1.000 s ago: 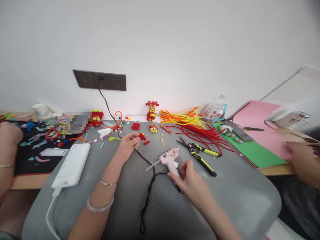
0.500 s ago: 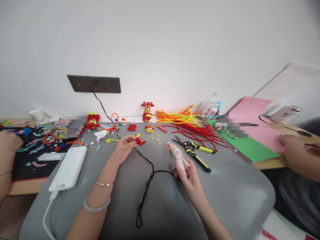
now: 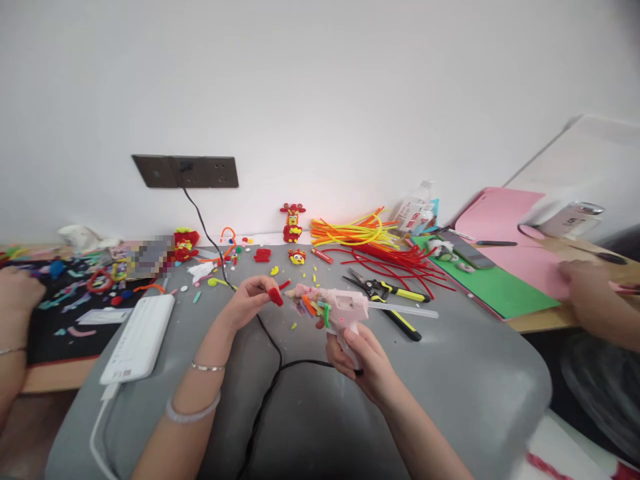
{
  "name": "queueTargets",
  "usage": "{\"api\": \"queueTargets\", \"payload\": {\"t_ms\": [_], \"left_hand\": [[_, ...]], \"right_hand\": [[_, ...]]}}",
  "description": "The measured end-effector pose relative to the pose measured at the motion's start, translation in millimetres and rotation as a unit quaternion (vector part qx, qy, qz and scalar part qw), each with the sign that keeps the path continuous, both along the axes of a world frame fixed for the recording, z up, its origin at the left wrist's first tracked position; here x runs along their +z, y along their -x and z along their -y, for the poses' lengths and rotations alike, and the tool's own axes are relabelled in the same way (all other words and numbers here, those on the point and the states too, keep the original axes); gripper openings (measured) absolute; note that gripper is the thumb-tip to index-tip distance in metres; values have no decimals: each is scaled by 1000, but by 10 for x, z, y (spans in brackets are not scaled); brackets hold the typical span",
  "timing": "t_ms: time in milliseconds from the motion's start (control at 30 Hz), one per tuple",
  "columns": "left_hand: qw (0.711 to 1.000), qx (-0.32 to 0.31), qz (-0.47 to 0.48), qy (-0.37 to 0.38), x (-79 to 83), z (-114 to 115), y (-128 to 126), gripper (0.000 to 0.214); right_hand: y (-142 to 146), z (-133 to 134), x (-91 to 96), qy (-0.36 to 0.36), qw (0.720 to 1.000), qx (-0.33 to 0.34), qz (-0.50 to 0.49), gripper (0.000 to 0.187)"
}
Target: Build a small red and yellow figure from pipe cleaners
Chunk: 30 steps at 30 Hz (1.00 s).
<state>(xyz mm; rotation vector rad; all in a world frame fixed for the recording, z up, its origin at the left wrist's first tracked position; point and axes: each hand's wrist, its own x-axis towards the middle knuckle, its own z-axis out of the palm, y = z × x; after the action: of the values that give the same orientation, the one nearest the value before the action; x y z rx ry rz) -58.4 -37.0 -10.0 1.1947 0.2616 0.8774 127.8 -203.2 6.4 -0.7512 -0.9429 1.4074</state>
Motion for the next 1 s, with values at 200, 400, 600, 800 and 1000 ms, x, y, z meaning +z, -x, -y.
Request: {"api": "queueTargets", "payload": {"t_ms": [200, 400, 600, 800, 1000], "left_hand": [[1000, 4, 4, -2, 4, -7, 17, 24], [1000, 0, 3, 6, -7, -13, 19, 24], [1000, 1, -1, 6, 18, 0, 19, 24], [1000, 0, 8, -12, -3, -11, 22, 22], [1000, -1, 17, -19, -13, -23, 21, 24]], "right_hand": [[47, -50, 45, 12, 1000, -9, 25, 41], [31, -71, 64, 20, 999, -6, 41, 44], [45, -84, 83, 27, 998, -5, 54, 45], [21, -76, 77, 26, 997, -7, 76, 46], [6, -62, 63, 35, 996, -13, 81, 46]]}}
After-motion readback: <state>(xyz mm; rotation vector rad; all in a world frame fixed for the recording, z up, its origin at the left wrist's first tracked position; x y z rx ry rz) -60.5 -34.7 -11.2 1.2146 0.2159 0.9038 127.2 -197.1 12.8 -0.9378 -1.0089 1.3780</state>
